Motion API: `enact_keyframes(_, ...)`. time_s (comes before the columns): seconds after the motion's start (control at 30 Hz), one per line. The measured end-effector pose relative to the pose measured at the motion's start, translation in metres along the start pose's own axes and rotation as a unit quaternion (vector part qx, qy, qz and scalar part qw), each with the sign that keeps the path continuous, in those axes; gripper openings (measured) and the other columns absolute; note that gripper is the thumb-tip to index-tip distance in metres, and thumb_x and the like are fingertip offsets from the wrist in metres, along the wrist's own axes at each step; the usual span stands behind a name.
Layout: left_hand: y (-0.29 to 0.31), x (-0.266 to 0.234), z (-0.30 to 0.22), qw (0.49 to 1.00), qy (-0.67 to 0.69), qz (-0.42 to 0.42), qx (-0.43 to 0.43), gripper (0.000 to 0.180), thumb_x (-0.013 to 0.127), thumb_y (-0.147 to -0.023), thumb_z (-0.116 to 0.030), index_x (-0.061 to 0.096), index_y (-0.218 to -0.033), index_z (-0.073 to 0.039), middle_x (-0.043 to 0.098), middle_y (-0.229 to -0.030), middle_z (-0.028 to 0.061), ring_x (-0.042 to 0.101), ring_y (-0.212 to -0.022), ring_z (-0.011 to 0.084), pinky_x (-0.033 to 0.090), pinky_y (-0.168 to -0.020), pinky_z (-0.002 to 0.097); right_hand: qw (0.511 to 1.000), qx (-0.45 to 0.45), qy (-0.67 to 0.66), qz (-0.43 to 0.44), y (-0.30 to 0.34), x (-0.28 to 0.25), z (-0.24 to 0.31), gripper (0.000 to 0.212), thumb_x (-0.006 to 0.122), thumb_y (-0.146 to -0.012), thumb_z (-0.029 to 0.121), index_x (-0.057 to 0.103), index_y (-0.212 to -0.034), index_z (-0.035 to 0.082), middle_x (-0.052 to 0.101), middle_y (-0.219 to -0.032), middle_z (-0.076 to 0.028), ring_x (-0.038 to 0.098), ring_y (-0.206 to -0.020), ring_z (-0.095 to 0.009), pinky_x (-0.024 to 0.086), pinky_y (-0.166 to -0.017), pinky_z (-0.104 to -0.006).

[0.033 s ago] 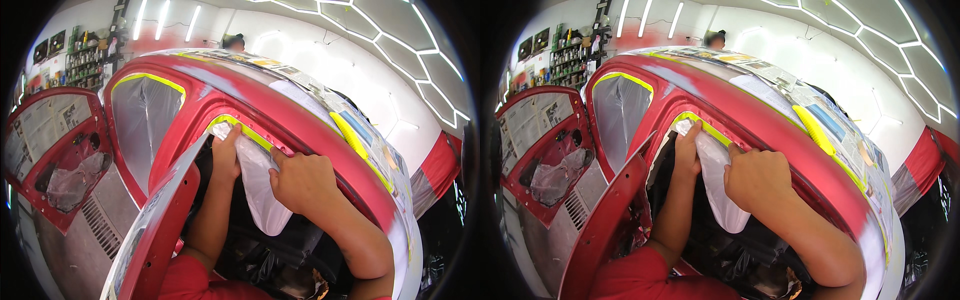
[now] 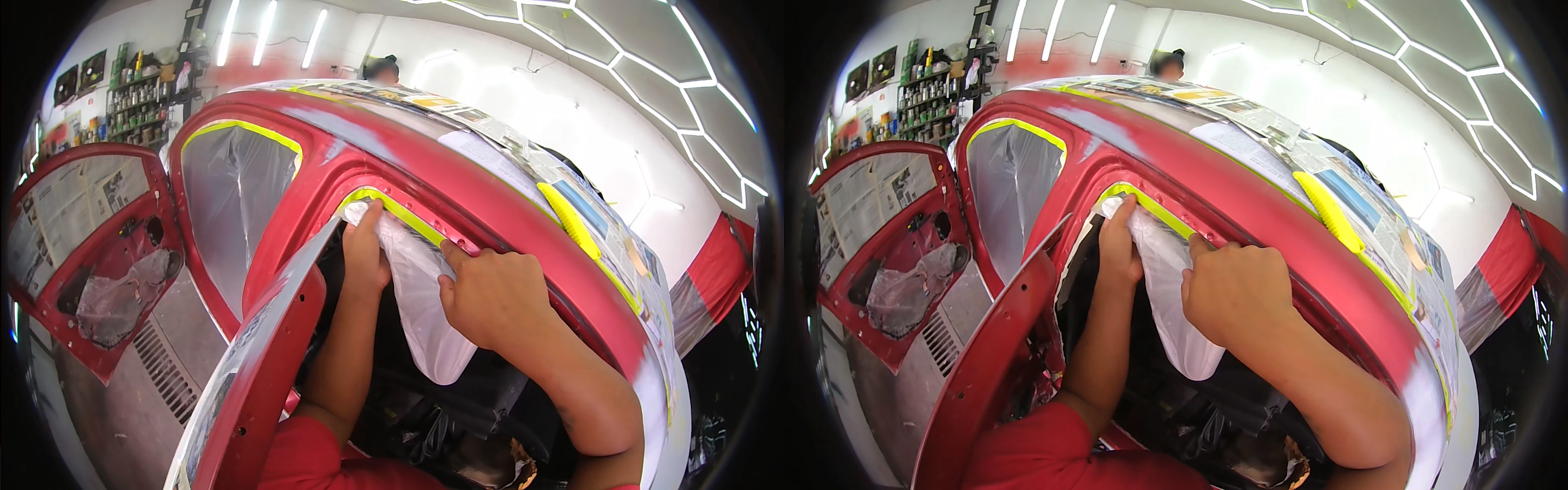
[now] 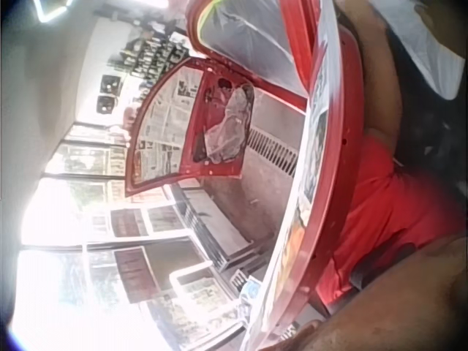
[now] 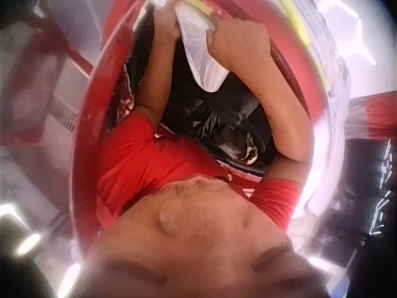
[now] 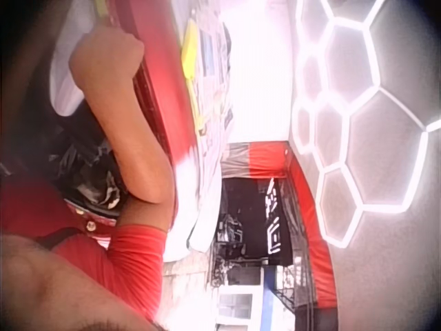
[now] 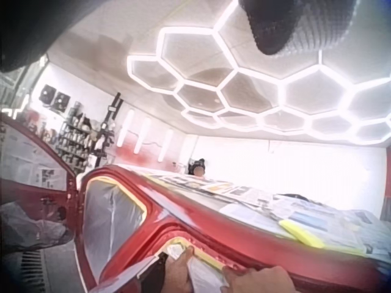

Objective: The person applies yellow masking tape along the edges of a red car door frame and places a plastic sheet inside the door opening to cover the interior. They smooth the tape and plastic, then use a utility knife to trim the tape. Finally, they adjust the plastic sheet to ensure full coverage.

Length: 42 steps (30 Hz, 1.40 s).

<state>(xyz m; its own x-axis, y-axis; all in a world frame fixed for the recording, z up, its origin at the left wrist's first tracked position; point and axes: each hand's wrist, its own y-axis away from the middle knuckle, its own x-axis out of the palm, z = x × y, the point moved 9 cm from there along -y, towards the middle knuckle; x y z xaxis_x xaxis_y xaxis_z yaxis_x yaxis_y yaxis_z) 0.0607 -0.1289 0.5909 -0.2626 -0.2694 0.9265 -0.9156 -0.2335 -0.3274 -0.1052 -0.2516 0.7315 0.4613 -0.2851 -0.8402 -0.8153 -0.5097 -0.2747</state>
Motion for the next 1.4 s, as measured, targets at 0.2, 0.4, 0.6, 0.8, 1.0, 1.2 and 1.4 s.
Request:
enact_keyframes(0.2, -0.008, -0.009, -0.002, 1.0, 0.013, 0.002, 0.008, 0.02, 0.063, -0.109, -0.021, 0.067, -0.123, -0.008, 0.074, -0.113, 0.0081, 0.071, -0.104, 0.0228, 0.057, -0.096, 0.042, 1.0, 0.005, 0.0, 0.002, 0.0, 0.002, -0.002, 0.042, 0.062, -0.1, 0.035, 0.07, -0.133, 0.01, 0.076, -0.081, -0.014, 0.077, -0.075, -0.032, 0.059, -0.071, -0.0469)
enact_keyframes(0.4, -0.028, -0.022, 0.004, 0.998, 0.06, -0.012, 0.019, 0.017, 0.064, -0.108, -0.017, 0.065, -0.122, -0.008, 0.074, -0.116, 0.0087, 0.072, -0.107, 0.0246, 0.06, -0.097, 0.0443, 1.0, 0.001, 0.004, 0.017, -0.001, 0.001, 0.001, 0.041, 0.062, -0.1, 0.034, 0.07, -0.13, 0.008, 0.077, -0.084, -0.015, 0.077, -0.076, -0.032, 0.059, -0.072, -0.0468)
enact_keyframes(0.6, -0.035, -0.022, 0.007, 0.996, 0.077, -0.048, 0.016, 0.017, 0.065, -0.105, -0.015, 0.066, -0.119, -0.006, 0.073, -0.111, 0.0106, 0.073, -0.102, 0.0262, 0.06, -0.093, 0.0447, 1.0, 0.007, -0.007, 0.013, -0.001, 0.003, -0.003, 0.043, 0.062, -0.1, 0.036, 0.07, -0.133, 0.01, 0.077, -0.082, -0.014, 0.077, -0.076, -0.034, 0.059, -0.072, -0.0479)
enact_keyframes(0.8, -0.029, -0.011, 0.003, 0.995, 0.054, -0.087, -0.018, 0.02, 0.065, -0.099, -0.018, 0.066, -0.114, -0.004, 0.073, -0.108, 0.0118, 0.072, -0.098, 0.0287, 0.059, -0.09, 0.0455, 1.0, 0.007, -0.015, 0.01, 0.0, 0.003, -0.004, 0.043, 0.063, -0.099, 0.036, 0.071, -0.132, 0.01, 0.077, -0.082, -0.015, 0.077, -0.076, -0.033, 0.059, -0.071, -0.0481)
enact_keyframes(1.0, -0.041, -0.018, 0.004, 0.993, 0.074, -0.095, -0.013, 0.02, 0.065, -0.099, -0.018, 0.066, -0.112, -0.003, 0.072, -0.105, 0.0122, 0.072, -0.097, 0.0285, 0.06, -0.089, 0.0448, 1.0, 0.009, -0.013, 0.001, 0.0, 0.002, -0.003, 0.044, 0.063, -0.099, 0.037, 0.071, -0.134, 0.011, 0.076, -0.081, -0.014, 0.076, -0.075, -0.033, 0.058, -0.07, -0.0478)
enact_keyframes(1.2, -0.009, 0.001, -0.003, 0.998, 0.013, -0.064, -0.026, 0.023, 0.064, -0.103, -0.021, 0.065, -0.12, -0.006, 0.072, -0.11, 0.0091, 0.072, -0.101, 0.0261, 0.059, -0.092, 0.0436, 1.0, 0.013, -0.016, 0.002, 0.003, 0.002, -0.005, 0.046, 0.064, -0.099, 0.038, 0.071, -0.136, 0.012, 0.076, -0.083, -0.014, 0.076, -0.074, -0.032, 0.058, -0.069, -0.0474)
enact_keyframes(1.4, 0.051, -0.01, -0.006, 0.994, -0.1, -0.032, -0.01, 0.035, 0.07, -0.104, -0.017, 0.061, -0.136, -0.008, 0.07, -0.125, 0.0067, 0.07, -0.113, 0.0228, 0.057, -0.1, 0.0415, 0.999, 0.011, 0.004, -0.039, 0.009, -0.003, -0.004, 0.051, 0.069, -0.097, 0.038, 0.062, -0.137, 0.007, 0.074, -0.084, -0.016, 0.075, -0.072, -0.033, 0.059, -0.066, -0.0462)
